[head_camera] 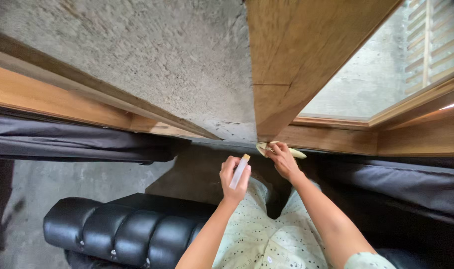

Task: The person wipes a wooden door frame and adjacent wall with a yellow cloth while holding a small transparent tube. The person repeatedly rubs the same areas along the frame and wall, moving the cloth back and forth.

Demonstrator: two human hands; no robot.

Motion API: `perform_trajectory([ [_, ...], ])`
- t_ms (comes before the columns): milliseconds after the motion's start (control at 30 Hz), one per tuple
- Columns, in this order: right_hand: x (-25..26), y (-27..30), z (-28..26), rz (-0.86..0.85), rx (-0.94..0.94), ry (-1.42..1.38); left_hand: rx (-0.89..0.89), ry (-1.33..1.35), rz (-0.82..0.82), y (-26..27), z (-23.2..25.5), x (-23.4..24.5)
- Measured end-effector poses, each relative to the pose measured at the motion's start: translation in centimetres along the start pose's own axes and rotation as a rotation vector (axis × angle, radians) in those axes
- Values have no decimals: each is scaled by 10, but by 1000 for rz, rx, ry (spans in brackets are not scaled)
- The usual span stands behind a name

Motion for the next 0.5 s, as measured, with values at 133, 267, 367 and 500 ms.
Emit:
perform_trajectory([
  [133, 37, -2, -20, 230, 44, 23, -14, -28, 21, -5, -3, 0],
  [267, 33, -3, -22, 405, 181, 69, -15, -34, 10, -1, -3, -5],
  [367, 6, -11, -4, 348, 186, 115, 25, -38, 13, 1, 0, -7],
  [500, -30, -6, 20, 75, 107, 119, 0, -35, 42, 0, 2, -9],
])
Point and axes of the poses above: each hand's wrist, its own y-axis away from the middle knuckle, its own x-axis out of the back of the hand, z = x × y, the point moved 4 cm from there along -y, towards the middle knuckle, and after that the axes turned 2 degrees about x, right-handed, at the moved point
